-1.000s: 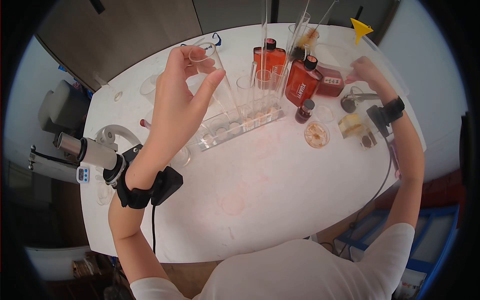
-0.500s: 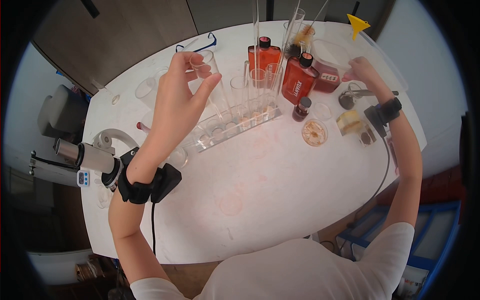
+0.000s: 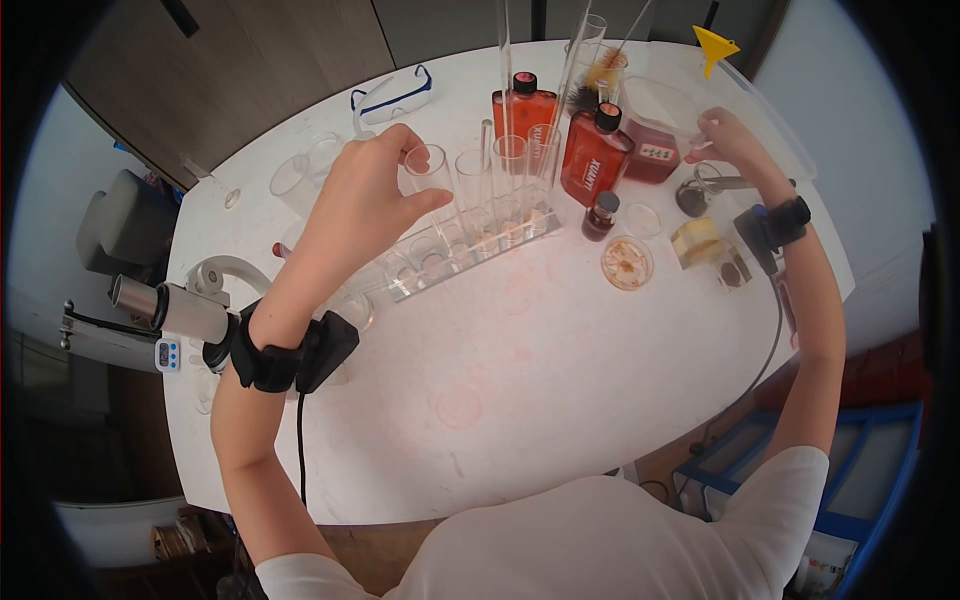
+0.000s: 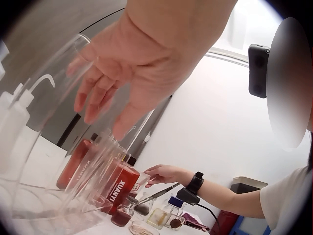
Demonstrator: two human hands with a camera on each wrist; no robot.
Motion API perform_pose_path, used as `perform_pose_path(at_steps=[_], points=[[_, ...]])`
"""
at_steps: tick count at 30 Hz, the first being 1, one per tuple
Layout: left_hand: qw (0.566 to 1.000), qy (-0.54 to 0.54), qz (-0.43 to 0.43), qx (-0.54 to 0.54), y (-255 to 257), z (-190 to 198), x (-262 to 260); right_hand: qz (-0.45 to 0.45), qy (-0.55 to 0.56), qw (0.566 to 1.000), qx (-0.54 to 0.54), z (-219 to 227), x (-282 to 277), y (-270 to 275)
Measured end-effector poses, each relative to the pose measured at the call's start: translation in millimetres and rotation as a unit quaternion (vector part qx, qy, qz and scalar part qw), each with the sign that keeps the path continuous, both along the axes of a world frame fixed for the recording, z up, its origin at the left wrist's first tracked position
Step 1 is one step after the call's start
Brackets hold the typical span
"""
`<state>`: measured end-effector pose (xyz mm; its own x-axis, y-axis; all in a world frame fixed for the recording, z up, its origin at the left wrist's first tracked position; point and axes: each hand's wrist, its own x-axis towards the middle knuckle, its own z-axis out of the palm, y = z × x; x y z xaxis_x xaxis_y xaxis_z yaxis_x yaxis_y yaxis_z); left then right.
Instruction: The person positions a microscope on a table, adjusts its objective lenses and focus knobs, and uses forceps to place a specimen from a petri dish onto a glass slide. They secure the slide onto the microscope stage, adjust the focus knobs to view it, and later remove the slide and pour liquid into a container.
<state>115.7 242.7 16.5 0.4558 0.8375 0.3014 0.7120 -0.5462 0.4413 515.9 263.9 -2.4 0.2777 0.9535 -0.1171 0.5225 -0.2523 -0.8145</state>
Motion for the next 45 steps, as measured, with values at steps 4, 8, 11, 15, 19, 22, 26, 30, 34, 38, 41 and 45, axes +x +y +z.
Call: perform_pose_path(at_steps=[4, 8, 11, 15, 19, 22, 26, 30, 34, 38, 41, 45], points=[[0.998, 0.051, 0.02, 0.022, 2.1, 1.6, 1.0, -0.006, -0.016, 1.0, 0.017, 3.3, 0.0, -5.4], [0.996, 0.085, 0.026, -0.004, 2.3, 9.2, 1.4, -0.017, -0.087, 0.996, 0.026, 5.7, 0.2, -6.0], [0.996, 0.084, 0.022, -0.023, 5.5, 10.5, -0.1, -0.023, -0.123, 0.992, 0.024, 9.7, -0.5, -7.0], [0.996, 0.092, -0.007, 0.002, 14.6, 8.0, -1.8, -0.013, -0.143, 0.988, 0.059, 9.6, 2.5, -7.5], [0.992, 0.125, -0.01, -0.025, 18.5, 12.6, 2.1, -0.015, -0.136, 0.989, 0.061, 12.0, 2.3, -10.6], [0.989, 0.147, 0.011, 0.004, 12.3, 12.6, 2.0, -0.017, -0.133, 0.989, 0.064, 13.0, 4.1, -13.5], [0.994, 0.046, 0.012, 0.102, -5.7, 24.0, -9.3, -0.021, -0.144, 0.988, 0.045, 19.3, 4.6, -19.7], [0.989, -0.1, 0.067, 0.085, -48.7, 46.7, -19.1, -0.024, -0.152, 0.985, 0.074, 24.7, 4.3, -26.1], [0.973, -0.026, 0.059, 0.222, -91.0, 25.0, -31.2, -0.016, -0.131, 0.987, 0.096, 30.0, 4.0, -37.3], [0.996, -0.004, 0.008, -0.094, -103.0, -47.0, -29.8, -0.022, -0.164, 0.982, 0.096, 36.1, 4.0, -45.3], [0.996, -0.003, 0.007, -0.091, -83.5, -90.9, -35.3, -0.011, -0.181, 0.977, 0.116, 37.6, 1.7, -47.9], [0.997, -0.013, 0.05, -0.059, -62.8, -109.5, -39.3, 0.004, -0.207, 0.972, 0.109, 42.2, -3.7, -57.1]])
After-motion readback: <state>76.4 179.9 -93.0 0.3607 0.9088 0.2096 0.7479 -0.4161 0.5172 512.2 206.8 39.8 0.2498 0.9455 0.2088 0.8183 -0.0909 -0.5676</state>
